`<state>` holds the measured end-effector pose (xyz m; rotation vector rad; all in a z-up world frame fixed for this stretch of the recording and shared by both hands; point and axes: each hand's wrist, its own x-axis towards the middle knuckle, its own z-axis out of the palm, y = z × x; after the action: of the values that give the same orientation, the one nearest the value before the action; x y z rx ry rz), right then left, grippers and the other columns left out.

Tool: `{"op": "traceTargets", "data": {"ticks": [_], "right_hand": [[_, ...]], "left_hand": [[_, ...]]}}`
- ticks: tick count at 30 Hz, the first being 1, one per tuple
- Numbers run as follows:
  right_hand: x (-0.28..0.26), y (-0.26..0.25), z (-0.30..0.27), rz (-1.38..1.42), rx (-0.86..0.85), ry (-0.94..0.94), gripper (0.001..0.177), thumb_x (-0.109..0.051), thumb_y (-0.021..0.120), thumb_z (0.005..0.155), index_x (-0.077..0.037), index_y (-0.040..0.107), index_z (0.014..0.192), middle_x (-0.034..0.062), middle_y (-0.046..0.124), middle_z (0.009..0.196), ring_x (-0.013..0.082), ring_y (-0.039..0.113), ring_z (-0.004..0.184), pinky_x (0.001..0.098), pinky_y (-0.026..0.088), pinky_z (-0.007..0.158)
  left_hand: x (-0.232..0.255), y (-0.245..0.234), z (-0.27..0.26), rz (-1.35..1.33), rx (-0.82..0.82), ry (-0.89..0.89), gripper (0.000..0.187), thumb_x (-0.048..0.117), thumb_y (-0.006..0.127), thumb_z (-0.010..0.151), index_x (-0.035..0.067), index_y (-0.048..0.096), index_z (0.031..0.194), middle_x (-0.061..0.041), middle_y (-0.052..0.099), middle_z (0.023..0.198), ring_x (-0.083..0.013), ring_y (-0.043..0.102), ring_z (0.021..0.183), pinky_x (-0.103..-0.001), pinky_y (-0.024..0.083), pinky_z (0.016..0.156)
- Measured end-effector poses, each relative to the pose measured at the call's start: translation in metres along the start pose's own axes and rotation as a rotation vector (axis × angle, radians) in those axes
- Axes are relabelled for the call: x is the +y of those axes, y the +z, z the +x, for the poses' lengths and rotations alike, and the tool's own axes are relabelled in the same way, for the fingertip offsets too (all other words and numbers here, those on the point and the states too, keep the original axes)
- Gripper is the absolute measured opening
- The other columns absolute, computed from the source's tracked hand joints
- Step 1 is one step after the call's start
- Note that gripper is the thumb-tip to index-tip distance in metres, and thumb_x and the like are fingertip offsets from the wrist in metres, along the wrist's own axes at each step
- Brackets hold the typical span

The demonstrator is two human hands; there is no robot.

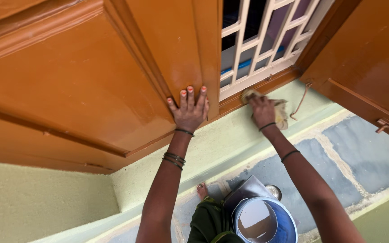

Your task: The person carries a bucket of water to a balcony, places it on a stool, and then uses a wet cloth to wipe the wooden window frame and its metal grille. The person repeatedly wrings the cloth in the bucket and wipes different sections of the frame.

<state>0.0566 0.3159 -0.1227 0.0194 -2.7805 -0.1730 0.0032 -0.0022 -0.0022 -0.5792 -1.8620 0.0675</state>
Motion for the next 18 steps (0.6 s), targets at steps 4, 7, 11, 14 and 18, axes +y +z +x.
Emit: {"op": "traceTargets", "data": {"ticks": [4,7,11,14,18], "right_hand": [[0.030,-0.020,0.003,0.040,0.004,-0.026,0.072,-0.004,0.077,0.073,-0.020,0.061,0.141,0.0092,0.063,0.138,0.0357,0.060,0.111,0.0522,0.053,0.087],[0.063,-0.016,0.017,0.230,0.074,0.413,0.059,-0.013,0.081,0.080,-0.012,0.059,0.136,0.0166,0.063,0.134,0.0417,0.059,0.113,0.0547,0.051,0.087],[0.090,0.009,0.031,0.429,0.289,0.720,0.063,0.001,0.067,0.083,-0.013,0.056,0.144,0.0202,0.063,0.136,0.0422,0.059,0.120,0.0500,0.050,0.102],[0.106,0.026,0.044,0.454,0.248,0.679,0.072,0.004,0.064,0.081,-0.006,0.046,0.151,0.0277,0.061,0.132,0.0471,0.056,0.117,0.0514,0.047,0.103],[0.117,0.032,0.082,0.468,-0.082,0.797,0.055,-0.022,0.065,0.105,-0.008,0.040,0.152,0.0321,0.066,0.121,0.0477,0.053,0.122,0.0536,0.043,0.108]], "left_hand": [[-0.003,0.000,0.008,0.015,0.033,-0.003,0.065,0.043,0.055,0.111,0.021,0.032,0.167,-0.020,0.009,0.175,-0.0348,0.005,0.163,-0.070,0.005,0.125],[-0.002,-0.002,0.008,0.006,0.019,-0.010,0.064,0.043,0.056,0.110,0.021,0.034,0.167,-0.020,0.010,0.174,-0.0346,0.005,0.163,-0.071,0.006,0.125],[-0.004,-0.001,0.008,0.000,0.031,-0.006,0.065,0.044,0.057,0.109,0.020,0.036,0.166,-0.019,0.013,0.174,-0.0349,0.006,0.163,-0.070,0.007,0.125],[-0.001,-0.003,0.003,-0.003,0.024,-0.002,0.065,0.044,0.057,0.109,0.020,0.036,0.166,-0.019,0.012,0.174,-0.0351,0.006,0.163,-0.070,0.007,0.125],[-0.005,0.002,0.003,-0.007,0.027,0.000,0.066,0.044,0.057,0.109,0.020,0.036,0.166,-0.020,0.011,0.174,-0.0355,0.005,0.163,-0.071,0.006,0.124]]}}
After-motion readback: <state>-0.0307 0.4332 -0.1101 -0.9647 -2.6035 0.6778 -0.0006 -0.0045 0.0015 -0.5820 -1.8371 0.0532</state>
